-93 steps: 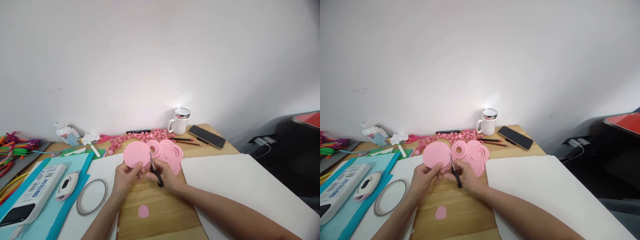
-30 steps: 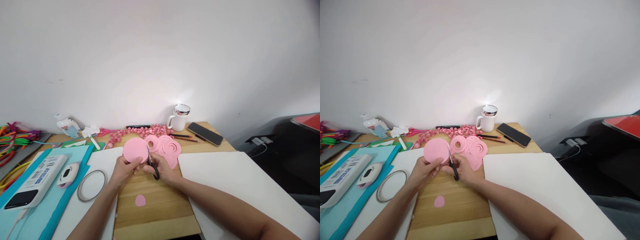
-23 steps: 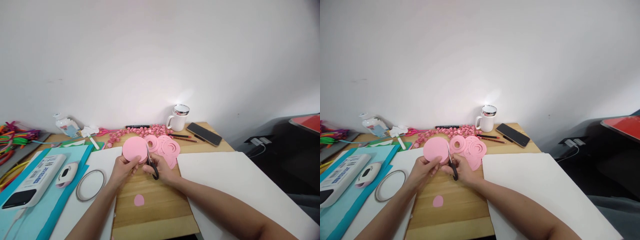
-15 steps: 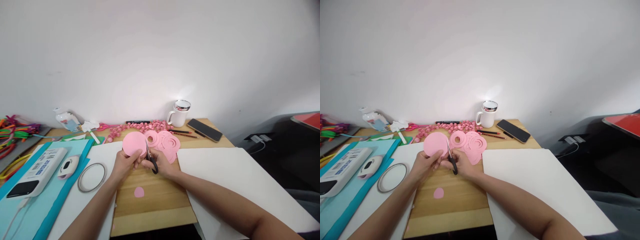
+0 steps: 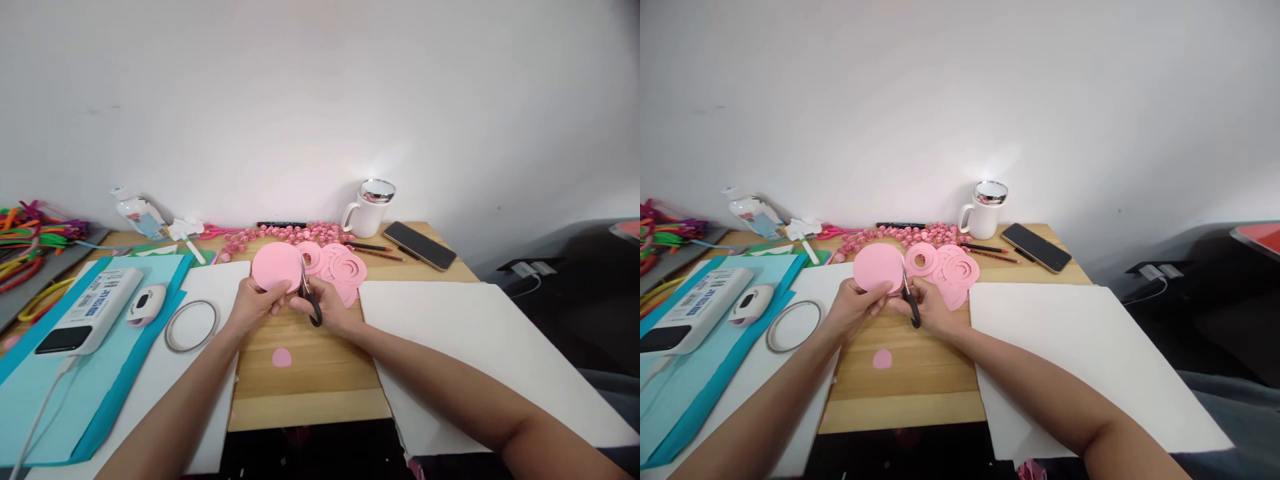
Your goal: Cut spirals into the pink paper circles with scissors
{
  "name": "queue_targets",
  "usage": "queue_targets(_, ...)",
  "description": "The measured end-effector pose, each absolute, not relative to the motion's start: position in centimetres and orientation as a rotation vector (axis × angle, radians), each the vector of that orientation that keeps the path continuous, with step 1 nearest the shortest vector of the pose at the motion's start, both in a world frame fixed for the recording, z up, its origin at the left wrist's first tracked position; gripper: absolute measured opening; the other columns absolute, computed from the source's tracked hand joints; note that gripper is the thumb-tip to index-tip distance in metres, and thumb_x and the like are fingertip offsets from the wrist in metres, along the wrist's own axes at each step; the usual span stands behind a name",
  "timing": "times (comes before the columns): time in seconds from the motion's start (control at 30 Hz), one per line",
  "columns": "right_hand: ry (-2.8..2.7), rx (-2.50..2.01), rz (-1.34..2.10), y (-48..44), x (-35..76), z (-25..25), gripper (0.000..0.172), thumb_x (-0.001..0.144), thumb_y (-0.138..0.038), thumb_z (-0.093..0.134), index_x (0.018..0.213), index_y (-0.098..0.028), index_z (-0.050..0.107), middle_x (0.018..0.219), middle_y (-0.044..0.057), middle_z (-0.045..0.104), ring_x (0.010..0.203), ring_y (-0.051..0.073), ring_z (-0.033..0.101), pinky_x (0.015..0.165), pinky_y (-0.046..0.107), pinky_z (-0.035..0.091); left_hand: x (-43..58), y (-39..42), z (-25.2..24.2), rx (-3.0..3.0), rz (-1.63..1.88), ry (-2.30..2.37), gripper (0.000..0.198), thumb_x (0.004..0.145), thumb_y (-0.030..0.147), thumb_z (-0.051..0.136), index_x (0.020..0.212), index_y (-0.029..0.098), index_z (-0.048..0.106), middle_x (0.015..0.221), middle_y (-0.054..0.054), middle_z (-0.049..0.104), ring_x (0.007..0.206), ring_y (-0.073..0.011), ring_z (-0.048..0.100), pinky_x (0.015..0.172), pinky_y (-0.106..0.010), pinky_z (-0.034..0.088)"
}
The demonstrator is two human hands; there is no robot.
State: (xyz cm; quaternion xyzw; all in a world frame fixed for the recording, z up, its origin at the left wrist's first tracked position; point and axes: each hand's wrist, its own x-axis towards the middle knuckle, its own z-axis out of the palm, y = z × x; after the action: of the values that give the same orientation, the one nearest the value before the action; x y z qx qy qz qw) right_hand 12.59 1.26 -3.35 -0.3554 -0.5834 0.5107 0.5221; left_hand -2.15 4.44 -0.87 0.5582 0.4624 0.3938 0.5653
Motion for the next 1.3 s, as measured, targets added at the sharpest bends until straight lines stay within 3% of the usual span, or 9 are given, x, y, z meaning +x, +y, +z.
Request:
queue_targets(0.17,-1.402,-0.926,1.209,1.22,12.73,-3.77,0.032,0.069,-0.046,0.066,0.074,-0.017,0.052,0.052,-0.007,0.043,0.048,0.009,0.041,0.047,0.023,0.033,-2.23,4.47,-0.59,1.293,0.939,1.097,0.031,0.060,0.030,0.070,0.043,0.014,0.051,0.036,0.004,0.046,0.033,-0.0044,0.035,0.034,-0.019,0.023)
queue_targets(0.37,-1.354,-0.911,1.268,1.35,12.62,-4.30,0.033,0.069,-0.046,0.067,0.079,-0.017,0.053,0.054,-0.005,0.051,0.049,0.011,0.048,0.049,0.024,0.038,-2.23,4.61,-0.82,1.255,0.955,1.057,0.030,0.064,0.031,0.067,0.044,0.014,0.052,0.038,0.003,0.049,0.032,-0.0042,0.036,0.033,-0.019,0.024)
queue_targets(0.5,-1.343,-0.879,1.292,1.39,12.44,-4.26,0.035,0.068,-0.046,0.068,0.077,-0.017,0.051,0.056,-0.004,0.051,0.049,0.010,0.046,0.049,0.023,0.036,-2.07,4.49,-1.20,1.226,0.947,1.011,0.030,0.069,0.036,0.064,0.050,0.013,0.057,0.043,0.001,0.055,0.032,-0.0061,0.041,0.031,-0.019,0.026)
queue_targets(0.8,-1.370,-0.885,1.192,1.20,12.48,-3.67,0.037,0.066,-0.048,0.068,0.072,-0.019,0.047,0.062,-0.004,0.047,0.056,0.010,0.042,0.051,0.023,0.034,-2.26,4.52,-1.12,1.275,0.958,1.080,0.032,0.061,0.029,0.071,0.041,0.014,0.051,0.034,0.004,0.046,0.031,-0.0039,0.035,0.032,-0.018,0.023)
queue_targets(1.03,-1.361,-0.916,1.188,0.98,12.53,-3.61,0.037,0.066,-0.048,0.068,0.071,-0.019,0.046,0.060,-0.005,0.042,0.053,0.010,0.036,0.050,0.022,0.031,-2.62,4.71,-1.40,1.317,0.925,1.077,0.032,0.061,0.030,0.071,0.041,0.014,0.051,0.035,0.005,0.045,0.033,-0.0046,0.035,0.036,-0.019,0.023)
queue_targets(1.3,-1.359,-0.937,1.217,1.00,12.52,-3.94,0.031,0.069,-0.043,0.067,0.077,-0.017,0.051,0.058,-0.005,0.046,0.050,0.008,0.037,0.047,0.021,0.029,-2.50,4.59,-0.80,1.310,0.937,1.066,0.036,0.062,0.030,0.069,0.038,0.014,0.047,0.033,0.006,0.040,0.035,-0.0037,0.031,0.039,-0.020,0.023)
